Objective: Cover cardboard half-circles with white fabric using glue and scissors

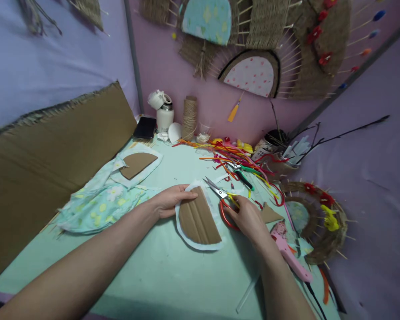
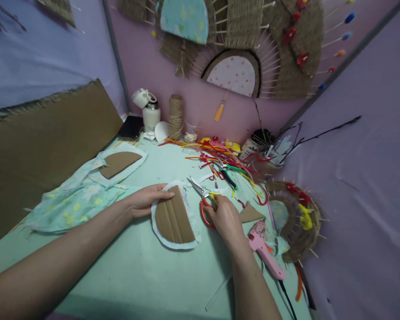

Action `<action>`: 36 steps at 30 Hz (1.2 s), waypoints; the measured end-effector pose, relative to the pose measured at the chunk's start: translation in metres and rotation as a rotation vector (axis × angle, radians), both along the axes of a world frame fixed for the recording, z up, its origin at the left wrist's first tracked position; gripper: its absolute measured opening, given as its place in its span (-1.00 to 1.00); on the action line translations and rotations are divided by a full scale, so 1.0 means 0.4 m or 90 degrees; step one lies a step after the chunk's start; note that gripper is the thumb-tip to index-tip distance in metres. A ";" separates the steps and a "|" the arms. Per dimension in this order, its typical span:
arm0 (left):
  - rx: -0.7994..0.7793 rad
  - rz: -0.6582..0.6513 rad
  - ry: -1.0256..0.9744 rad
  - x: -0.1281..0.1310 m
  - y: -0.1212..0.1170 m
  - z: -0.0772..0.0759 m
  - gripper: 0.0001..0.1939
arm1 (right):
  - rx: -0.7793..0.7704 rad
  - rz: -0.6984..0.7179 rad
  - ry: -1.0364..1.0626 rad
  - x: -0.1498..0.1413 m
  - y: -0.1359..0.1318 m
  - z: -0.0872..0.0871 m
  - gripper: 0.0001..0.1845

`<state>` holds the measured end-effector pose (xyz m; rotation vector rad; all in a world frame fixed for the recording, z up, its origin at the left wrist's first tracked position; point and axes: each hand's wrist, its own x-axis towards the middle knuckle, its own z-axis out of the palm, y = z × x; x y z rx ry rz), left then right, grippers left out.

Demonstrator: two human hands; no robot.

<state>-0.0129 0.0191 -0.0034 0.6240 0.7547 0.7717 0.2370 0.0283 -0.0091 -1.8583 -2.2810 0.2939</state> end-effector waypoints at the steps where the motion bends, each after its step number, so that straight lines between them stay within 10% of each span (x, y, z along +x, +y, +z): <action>1: -0.001 0.005 -0.010 0.008 -0.003 -0.003 -0.72 | 0.022 0.012 0.005 -0.002 -0.001 -0.004 -0.64; 6: 0.021 0.011 -0.053 0.040 -0.022 -0.012 -0.72 | 0.083 0.027 0.230 -0.018 -0.012 0.014 -0.69; 11: 0.029 -0.028 -0.093 0.060 -0.043 -0.012 -0.68 | -0.312 -0.015 0.639 -0.059 -0.037 0.029 -0.63; 16: 0.027 -0.029 -0.072 0.069 -0.049 -0.011 -0.67 | -0.443 -0.048 0.745 -0.086 -0.057 0.027 -0.55; 36: 0.074 0.074 0.031 0.097 -0.059 -0.025 -0.77 | -0.138 0.063 0.564 -0.105 -0.067 -0.003 -0.72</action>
